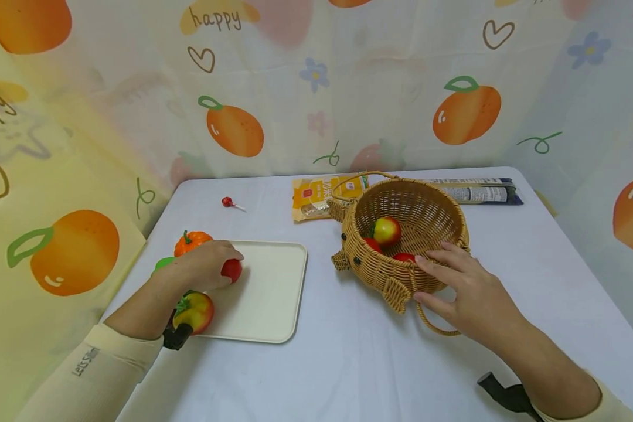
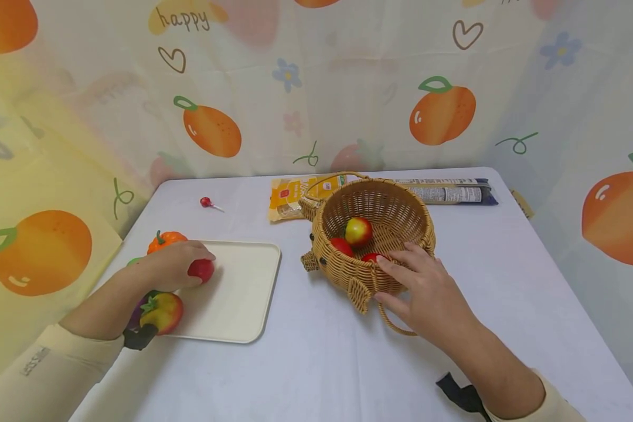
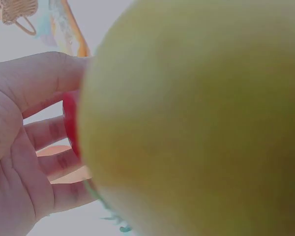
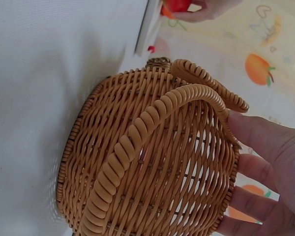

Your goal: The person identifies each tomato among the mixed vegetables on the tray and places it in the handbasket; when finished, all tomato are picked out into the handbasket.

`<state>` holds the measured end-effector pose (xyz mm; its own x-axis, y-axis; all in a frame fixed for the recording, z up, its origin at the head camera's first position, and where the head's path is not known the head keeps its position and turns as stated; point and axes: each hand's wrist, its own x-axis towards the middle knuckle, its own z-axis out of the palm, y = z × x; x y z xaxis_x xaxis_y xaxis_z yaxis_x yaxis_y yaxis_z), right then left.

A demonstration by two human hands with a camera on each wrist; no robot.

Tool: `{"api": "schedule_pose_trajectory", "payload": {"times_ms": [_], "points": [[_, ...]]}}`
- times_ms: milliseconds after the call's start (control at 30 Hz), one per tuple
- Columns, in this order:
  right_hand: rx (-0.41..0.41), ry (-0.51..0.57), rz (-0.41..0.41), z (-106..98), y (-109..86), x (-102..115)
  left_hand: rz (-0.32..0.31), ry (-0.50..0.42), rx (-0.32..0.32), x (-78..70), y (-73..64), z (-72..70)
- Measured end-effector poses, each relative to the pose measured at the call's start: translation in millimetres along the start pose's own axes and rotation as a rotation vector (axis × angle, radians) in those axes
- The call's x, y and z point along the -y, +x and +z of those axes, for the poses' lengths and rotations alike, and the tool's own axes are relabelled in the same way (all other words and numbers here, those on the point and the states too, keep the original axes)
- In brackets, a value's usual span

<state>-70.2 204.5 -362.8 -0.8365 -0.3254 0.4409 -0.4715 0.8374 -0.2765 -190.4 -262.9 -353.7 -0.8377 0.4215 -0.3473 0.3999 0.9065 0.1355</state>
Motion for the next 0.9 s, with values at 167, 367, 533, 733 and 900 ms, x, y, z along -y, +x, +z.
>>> {"api": "schedule_pose_trajectory", "payload": {"times_ms": [167, 367, 533, 733, 900], "points": [[-0.004, -0.002, -0.008, -0.2, 0.1, -0.3, 0.012, -0.023, -0.009, -6.1, 0.4, -3.0], [-0.011, -0.002, -0.014, 0.6, 0.7, -0.8, 0.038, -0.033, -0.023, -18.0, 0.4, -10.2], [-0.025, -0.002, -0.026, 2.1, 0.1, -1.5, 0.048, -0.061, -0.015, -29.2, 5.8, -16.7], [-0.047, 0.000, -0.048, 2.9, -0.1, -1.9, 0.063, -0.055, -0.026, -44.5, 12.2, -26.7], [-0.044, -0.007, -0.051, 1.8, 1.3, -2.1, 0.087, -0.027, -0.053, -57.5, 15.6, -38.9]]}}
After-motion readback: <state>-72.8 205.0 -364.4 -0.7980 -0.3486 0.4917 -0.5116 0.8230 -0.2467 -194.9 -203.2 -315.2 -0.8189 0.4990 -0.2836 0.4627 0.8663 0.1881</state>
